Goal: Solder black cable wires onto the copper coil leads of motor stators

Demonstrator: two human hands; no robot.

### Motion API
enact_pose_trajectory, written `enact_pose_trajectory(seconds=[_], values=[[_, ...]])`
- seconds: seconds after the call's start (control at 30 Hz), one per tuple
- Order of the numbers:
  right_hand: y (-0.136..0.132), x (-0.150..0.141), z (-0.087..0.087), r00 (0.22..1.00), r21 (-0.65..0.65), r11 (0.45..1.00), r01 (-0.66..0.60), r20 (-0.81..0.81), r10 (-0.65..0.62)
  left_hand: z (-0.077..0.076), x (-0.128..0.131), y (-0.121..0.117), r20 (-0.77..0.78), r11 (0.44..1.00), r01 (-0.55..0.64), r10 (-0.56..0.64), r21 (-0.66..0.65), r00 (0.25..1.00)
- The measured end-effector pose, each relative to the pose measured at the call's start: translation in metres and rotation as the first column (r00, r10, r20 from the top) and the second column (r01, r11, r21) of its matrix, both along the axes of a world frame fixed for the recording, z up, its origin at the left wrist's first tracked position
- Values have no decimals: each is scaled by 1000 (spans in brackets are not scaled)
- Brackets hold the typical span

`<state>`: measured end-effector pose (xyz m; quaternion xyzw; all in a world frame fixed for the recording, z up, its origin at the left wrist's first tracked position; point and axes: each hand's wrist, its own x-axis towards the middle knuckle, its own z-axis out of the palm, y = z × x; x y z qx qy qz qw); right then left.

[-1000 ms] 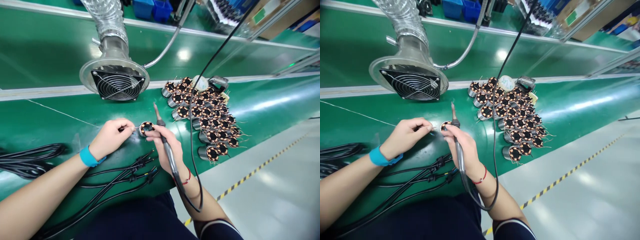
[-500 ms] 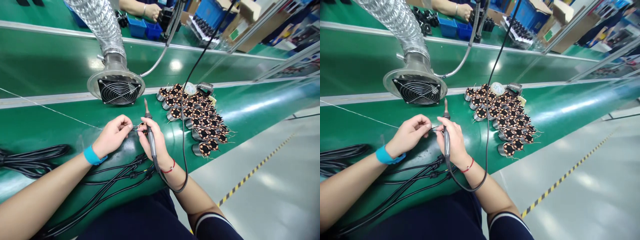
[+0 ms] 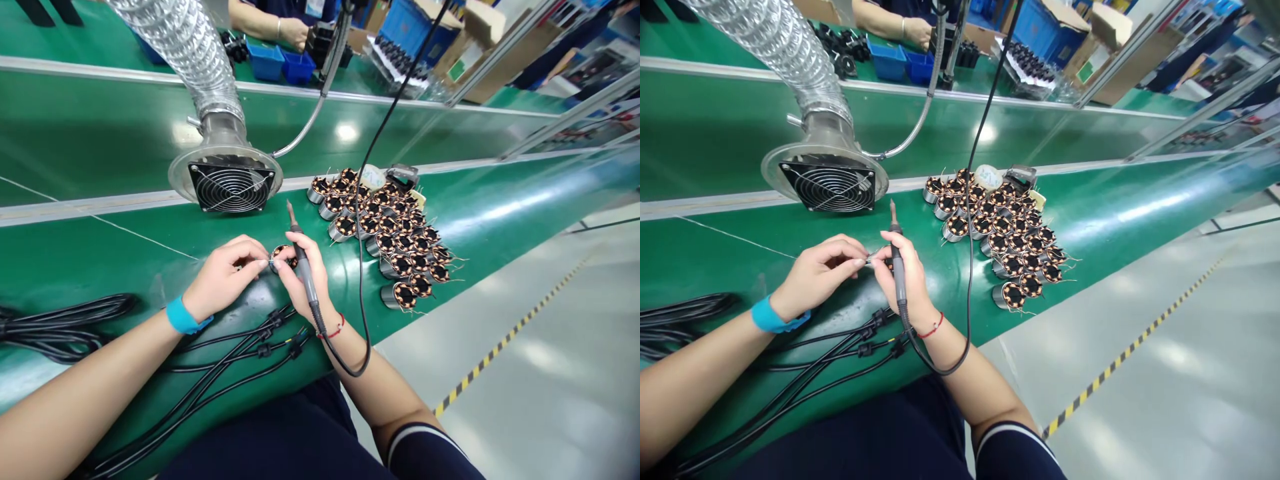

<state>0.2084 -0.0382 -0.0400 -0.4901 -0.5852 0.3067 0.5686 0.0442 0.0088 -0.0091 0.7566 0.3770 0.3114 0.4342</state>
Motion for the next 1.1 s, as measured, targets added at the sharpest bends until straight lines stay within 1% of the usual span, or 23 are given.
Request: enact_pose_trajectory(seconds=[0.07,0.1,0.13,0.2,0.23,0.3,0.37,0.43,0.53,0.63,0.7,0.77,0.87,1.1], values=[[1,0,0,1000,7,1000,-10,-9,10,2,-1,0,-54,997,34,-30,73,998],[1,1,0,1000,9,1000,-20,3,20,3,-1,1,-77,995,40,-33,88,996],[0,1,1,999,9,999,-34,32,33,3,-1,1,-91,996,32,-24,88,996],[-2,2,5,988,12,999,-46,146,44,3,-2,0,-99,998,-7,14,65,995],[-5,3,7,975,18,999,-34,221,29,3,-2,0,-105,998,-23,28,53,994],[-12,5,11,936,50,998,34,349,-49,3,-2,1,-129,998,-33,40,53,991],[-23,8,13,909,90,990,104,395,-132,4,-2,1,-176,996,-25,40,87,983],[-35,12,12,911,122,984,126,380,-163,5,-1,0,-219,990,-21,51,138,974],[-51,20,6,921,191,975,113,348,-175,5,2,-1,-265,978,0,57,207,962],[-62,25,0,937,237,958,160,269,-223,4,4,-3,-295,970,9,65,242,953],[-64,26,-1,949,249,953,173,216,-229,3,5,-3,-309,970,3,74,243,948],[-64,27,-2,960,266,952,152,190,-207,2,6,-4,-315,970,-6,85,244,945],[-63,27,-2,970,269,956,117,177,-169,2,7,-3,-315,967,-21,104,255,943],[-61,26,-6,974,247,962,114,165,-157,0,7,-3,-300,962,-19,104,273,948]])
